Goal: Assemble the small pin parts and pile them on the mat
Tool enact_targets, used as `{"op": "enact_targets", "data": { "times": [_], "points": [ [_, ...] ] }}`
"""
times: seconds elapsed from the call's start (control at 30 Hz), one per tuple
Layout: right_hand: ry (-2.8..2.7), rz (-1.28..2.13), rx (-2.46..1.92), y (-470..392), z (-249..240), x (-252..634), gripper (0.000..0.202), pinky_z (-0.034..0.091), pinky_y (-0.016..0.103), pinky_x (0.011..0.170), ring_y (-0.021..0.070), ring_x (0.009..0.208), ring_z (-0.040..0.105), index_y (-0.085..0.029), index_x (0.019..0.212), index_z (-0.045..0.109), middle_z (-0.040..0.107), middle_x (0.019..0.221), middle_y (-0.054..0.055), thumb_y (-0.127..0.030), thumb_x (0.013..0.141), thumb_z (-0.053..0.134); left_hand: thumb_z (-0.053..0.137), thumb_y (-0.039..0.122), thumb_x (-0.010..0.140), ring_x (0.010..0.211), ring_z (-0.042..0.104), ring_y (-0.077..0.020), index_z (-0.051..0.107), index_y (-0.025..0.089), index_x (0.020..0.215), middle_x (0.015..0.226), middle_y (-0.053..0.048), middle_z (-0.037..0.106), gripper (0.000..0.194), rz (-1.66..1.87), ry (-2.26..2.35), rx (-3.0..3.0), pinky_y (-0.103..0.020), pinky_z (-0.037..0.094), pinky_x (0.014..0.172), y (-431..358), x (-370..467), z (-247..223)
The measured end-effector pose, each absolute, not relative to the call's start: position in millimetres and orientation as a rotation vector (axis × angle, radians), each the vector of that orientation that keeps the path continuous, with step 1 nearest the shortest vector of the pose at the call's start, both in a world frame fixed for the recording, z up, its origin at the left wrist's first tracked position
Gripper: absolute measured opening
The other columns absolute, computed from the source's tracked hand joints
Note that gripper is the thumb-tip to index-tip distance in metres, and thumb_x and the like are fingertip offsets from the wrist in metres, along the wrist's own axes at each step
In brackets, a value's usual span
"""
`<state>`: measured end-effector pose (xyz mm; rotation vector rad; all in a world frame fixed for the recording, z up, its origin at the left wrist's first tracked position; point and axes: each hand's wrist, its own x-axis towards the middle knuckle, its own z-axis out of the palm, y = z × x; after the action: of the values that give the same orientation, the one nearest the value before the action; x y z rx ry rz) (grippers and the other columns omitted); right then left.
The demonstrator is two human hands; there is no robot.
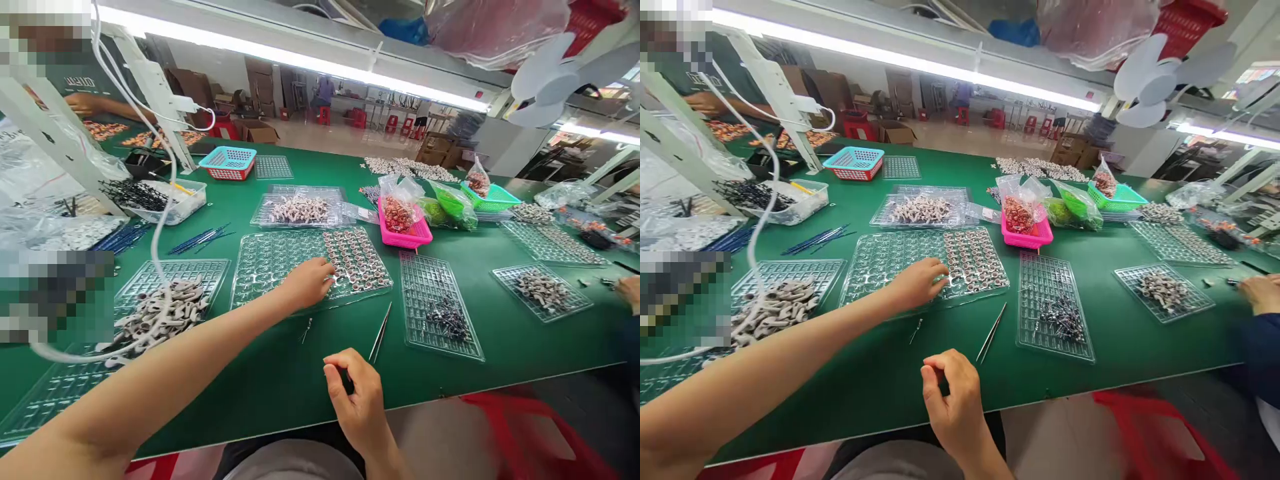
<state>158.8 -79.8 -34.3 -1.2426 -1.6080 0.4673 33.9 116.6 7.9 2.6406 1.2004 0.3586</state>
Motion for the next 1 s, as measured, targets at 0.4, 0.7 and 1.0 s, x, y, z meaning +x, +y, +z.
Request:
{"op": "enact_targets", "data": {
  "times": [0.4,0.7,1.0],
  "points": [
    [-1.617,0.396,-1.175,-82,-36,155,0.010,0.050,0.029,0.068,0.0153,0.070,0.064,-0.020,0.098,0.061,0.068,0.079,0.002,-0.019,0.092,0.053,0.050,0.034,0.084,0.084,0.067,-0.0309,0.069,0.016,0.084,0.092,-0.014,0.071,0.026,0.184,1.560,2.468,-0.035,0.047,0.067,132,76,1],
    [-1.551,0.058,-1.481,-89,0,279,0.022,0.052,0.038,0.093,0.0205,0.104,0.064,-0.026,0.115,0.064,0.070,0.107,0.006,-0.022,0.095,0.058,0.041,0.038,0.088,0.087,0.066,-0.0344,0.068,0.015,0.087,0.091,-0.017,0.071,0.036,0.261,1.404,2.572,-0.039,0.048,0.070,126,64,0],
    [-1.884,0.588,-2.110,-59,29,440,0.111,0.031,0.049,0.118,0.0331,0.146,0.031,-0.027,0.153,0.033,0.038,0.157,0.012,-0.045,0.060,0.090,0.038,0.043,0.091,0.106,0.064,-0.0393,0.067,0.012,0.113,0.116,-0.021,0.068,0.048,0.550,1.173,2.686,-0.051,0.051,0.089,107,42,-26]
  ]
}}
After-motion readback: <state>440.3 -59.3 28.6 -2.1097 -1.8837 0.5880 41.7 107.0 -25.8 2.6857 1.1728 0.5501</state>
